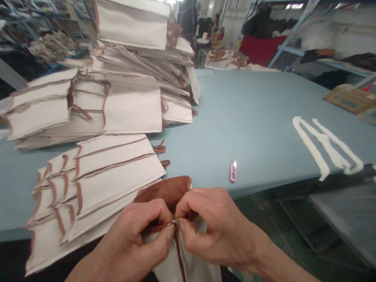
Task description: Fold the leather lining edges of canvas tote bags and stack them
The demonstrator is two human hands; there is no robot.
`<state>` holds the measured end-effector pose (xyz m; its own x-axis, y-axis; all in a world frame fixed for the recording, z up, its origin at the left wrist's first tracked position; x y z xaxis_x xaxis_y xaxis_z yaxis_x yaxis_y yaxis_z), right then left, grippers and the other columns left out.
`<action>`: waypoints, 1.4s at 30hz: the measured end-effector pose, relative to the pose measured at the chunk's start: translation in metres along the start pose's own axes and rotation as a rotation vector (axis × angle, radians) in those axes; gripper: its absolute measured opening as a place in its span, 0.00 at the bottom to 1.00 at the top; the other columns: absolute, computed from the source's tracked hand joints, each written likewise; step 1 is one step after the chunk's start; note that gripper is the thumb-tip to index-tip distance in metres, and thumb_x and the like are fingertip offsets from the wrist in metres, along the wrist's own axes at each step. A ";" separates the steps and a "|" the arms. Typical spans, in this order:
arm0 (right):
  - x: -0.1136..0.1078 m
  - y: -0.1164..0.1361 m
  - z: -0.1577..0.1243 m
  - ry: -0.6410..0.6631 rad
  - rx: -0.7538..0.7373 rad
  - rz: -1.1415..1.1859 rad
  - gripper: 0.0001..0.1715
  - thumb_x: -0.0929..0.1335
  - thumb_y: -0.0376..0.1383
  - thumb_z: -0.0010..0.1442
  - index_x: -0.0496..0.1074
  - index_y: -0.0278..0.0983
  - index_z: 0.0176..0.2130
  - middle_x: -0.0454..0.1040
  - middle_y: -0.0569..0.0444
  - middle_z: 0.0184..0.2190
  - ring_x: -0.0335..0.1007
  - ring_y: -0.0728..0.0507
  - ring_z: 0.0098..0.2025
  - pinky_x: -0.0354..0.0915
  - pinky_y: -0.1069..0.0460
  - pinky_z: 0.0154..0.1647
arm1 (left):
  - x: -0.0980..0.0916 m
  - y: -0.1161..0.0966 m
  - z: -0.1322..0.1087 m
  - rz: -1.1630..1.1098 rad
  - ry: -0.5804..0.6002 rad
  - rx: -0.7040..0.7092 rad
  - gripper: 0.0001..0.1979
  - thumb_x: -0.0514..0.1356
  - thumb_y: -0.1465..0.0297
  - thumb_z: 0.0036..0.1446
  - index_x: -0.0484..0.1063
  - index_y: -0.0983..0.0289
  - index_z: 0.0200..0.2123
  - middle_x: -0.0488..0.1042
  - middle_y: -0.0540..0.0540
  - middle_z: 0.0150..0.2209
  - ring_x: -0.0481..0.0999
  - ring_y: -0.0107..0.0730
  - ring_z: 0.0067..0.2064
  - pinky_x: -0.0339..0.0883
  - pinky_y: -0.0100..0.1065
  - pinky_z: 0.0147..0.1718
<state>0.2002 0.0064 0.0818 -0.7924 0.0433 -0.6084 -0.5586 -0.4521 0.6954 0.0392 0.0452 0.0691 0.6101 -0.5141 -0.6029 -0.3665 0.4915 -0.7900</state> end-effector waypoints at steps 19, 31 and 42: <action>0.012 -0.007 0.002 0.091 0.123 -0.039 0.05 0.67 0.29 0.52 0.68 0.38 0.26 0.73 0.59 0.22 0.62 0.49 0.25 0.51 0.52 0.28 | -0.016 -0.009 -0.005 0.339 0.035 0.358 0.11 0.48 0.75 0.75 0.63 0.58 0.38 0.76 0.49 0.34 0.79 0.28 0.33 0.67 0.27 0.30; 0.036 -0.027 -0.013 0.174 0.495 0.724 0.04 0.66 0.34 0.51 0.65 0.39 0.26 0.61 0.62 0.22 0.55 0.49 0.26 0.54 0.55 0.28 | -0.012 0.000 -0.017 0.579 0.097 0.552 0.20 0.40 0.80 0.76 0.71 0.64 0.52 0.81 0.53 0.36 0.80 0.30 0.33 0.70 0.29 0.33; 0.026 -0.023 -0.007 0.189 0.455 0.615 0.08 0.65 0.34 0.51 0.61 0.39 0.23 0.56 0.63 0.21 0.52 0.51 0.25 0.50 0.55 0.26 | -0.006 -0.011 -0.010 0.384 -0.036 0.401 0.11 0.51 0.80 0.71 0.68 0.59 0.44 0.77 0.48 0.30 0.77 0.29 0.28 0.67 0.29 0.29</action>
<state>0.1940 0.0121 0.0468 -0.9596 -0.2666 -0.0903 -0.1114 0.0653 0.9916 0.0328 0.0361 0.0800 0.5118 -0.2238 -0.8294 -0.2755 0.8717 -0.4053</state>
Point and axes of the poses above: each hand's wrist, its own z-axis towards the middle knuckle, its own x-axis out of the palm, y = z × x, the point moved 4 cm from there along z, towards the middle knuckle
